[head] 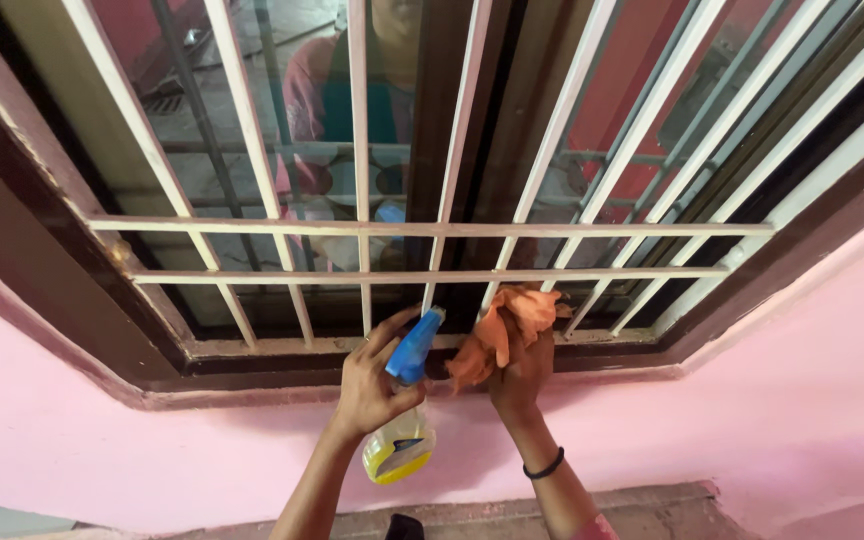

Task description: The person cleans a metal window grille by spraying a cleaning solution from a bottle and wiping the bars with an orange cloth. The person systematically moves along the grille, spraying and wiping different sections.

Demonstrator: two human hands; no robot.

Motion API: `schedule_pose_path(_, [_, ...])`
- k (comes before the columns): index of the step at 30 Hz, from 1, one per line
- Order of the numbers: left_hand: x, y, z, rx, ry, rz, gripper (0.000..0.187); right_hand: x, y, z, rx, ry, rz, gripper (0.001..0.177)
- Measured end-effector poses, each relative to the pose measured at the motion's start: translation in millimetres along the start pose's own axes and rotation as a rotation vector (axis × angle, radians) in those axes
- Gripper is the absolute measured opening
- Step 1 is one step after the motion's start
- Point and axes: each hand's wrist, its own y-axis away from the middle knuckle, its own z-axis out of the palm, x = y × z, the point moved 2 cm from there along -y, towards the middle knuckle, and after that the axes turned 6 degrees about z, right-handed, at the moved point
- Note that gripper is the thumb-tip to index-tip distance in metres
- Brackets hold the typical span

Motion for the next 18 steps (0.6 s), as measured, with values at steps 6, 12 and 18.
schedule_pose_path(6, [1.4, 1.2, -2.5, -0.016, 0.026, -0.004, 0.046, -14.5, 11.5, -2.0, 0.114, 0.124, -0.049, 0.040])
schedule_pose_path(12, [1.3, 0.5, -1.2, -0.027, 0.015, -0.010, 0.054, -37.2, -22.8, 20.3, 0.208, 0.290, -0.316, 0.046])
schedule_pose_path(18, [3.4, -1.5, -1.9, -0.018, 0.052, -0.021, 0.061, -77.3, -48.5, 15.4, 0.200, 0.334, -0.306, 0.060])
